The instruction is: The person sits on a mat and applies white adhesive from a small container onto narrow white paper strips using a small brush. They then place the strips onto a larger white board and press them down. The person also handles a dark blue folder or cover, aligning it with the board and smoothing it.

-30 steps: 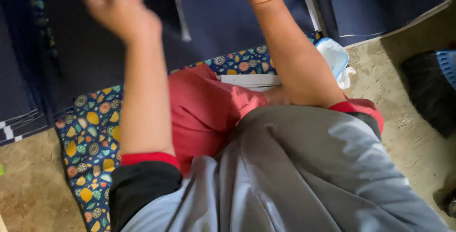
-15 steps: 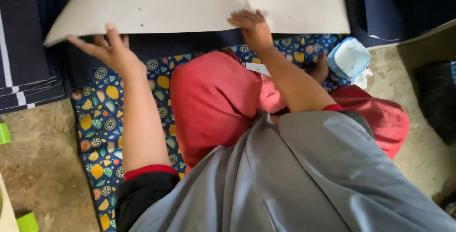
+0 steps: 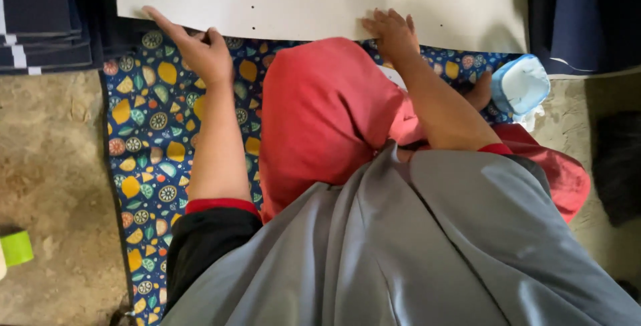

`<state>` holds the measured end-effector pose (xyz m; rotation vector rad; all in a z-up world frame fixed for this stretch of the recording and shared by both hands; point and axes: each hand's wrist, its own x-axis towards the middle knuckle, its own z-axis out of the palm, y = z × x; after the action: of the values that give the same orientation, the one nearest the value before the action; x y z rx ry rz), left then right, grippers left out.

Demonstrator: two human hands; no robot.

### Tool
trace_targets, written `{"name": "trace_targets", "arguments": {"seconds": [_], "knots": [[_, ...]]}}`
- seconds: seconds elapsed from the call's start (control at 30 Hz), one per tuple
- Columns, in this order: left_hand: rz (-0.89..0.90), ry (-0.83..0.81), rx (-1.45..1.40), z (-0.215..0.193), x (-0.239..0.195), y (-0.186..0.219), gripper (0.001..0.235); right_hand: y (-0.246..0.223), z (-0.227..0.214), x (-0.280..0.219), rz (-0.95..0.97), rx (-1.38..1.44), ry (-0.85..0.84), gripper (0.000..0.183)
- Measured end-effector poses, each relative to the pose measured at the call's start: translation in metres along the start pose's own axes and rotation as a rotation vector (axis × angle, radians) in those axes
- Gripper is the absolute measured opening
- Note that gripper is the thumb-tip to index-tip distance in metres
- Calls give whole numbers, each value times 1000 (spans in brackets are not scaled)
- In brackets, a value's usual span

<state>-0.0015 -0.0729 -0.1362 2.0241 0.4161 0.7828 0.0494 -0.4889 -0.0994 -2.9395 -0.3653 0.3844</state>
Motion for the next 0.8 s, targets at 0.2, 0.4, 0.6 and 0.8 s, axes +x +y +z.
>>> {"name": "trace_targets", "arguments": {"seconds": [0.2,0.4,0.6,0.8], "knots": [[-439,236,-807,15,3,-16,119,-45,-45,-3,124,-24,-393,74],[-392,114,-903,25,-3,8,18,-89,-36,65,-218,424,108,51],[-299,68,-1015,16,-2,66,35,-250,-60,61,-459,510,1,40],[-264,-23,-1064,11,-4,74,30,-270,-40,64,-357,499,81,42]]}}
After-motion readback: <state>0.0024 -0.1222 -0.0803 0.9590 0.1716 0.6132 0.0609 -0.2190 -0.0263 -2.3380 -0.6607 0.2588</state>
